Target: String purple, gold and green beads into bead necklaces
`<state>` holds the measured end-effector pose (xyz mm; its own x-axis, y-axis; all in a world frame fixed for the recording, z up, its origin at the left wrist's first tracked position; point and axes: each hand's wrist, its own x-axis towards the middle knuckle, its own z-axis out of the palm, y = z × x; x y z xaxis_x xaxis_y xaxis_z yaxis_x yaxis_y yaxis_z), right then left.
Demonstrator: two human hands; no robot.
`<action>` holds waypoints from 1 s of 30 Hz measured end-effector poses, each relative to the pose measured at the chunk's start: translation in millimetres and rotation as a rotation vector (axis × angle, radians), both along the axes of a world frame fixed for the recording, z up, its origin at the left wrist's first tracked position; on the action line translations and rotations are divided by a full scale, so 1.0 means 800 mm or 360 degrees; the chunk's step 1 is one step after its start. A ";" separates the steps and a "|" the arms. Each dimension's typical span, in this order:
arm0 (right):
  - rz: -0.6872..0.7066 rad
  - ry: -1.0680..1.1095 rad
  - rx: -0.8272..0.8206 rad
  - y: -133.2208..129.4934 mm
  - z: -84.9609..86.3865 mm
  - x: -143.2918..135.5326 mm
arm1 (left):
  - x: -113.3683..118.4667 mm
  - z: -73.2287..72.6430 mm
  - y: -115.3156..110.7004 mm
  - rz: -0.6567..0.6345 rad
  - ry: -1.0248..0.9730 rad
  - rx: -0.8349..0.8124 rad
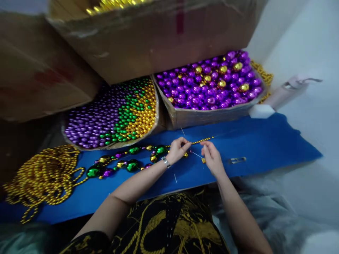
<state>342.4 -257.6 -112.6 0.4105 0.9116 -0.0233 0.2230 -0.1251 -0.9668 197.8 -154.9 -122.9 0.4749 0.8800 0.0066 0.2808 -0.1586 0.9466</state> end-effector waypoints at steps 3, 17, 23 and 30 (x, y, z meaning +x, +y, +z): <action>0.0206 -0.0789 -0.0051 -0.001 -0.010 -0.005 | -0.001 0.008 0.002 0.0019 -0.0020 -0.0014; 0.0284 -0.1305 0.0311 0.018 -0.010 -0.020 | -0.030 0.021 -0.008 -0.0064 -0.0205 0.0167; 0.0093 -0.0865 0.0355 0.028 0.019 -0.024 | -0.051 0.018 -0.008 -0.0890 0.0369 0.0663; -0.0007 0.0579 0.0233 0.026 0.060 -0.034 | -0.072 0.006 -0.007 -0.0699 0.0913 0.1095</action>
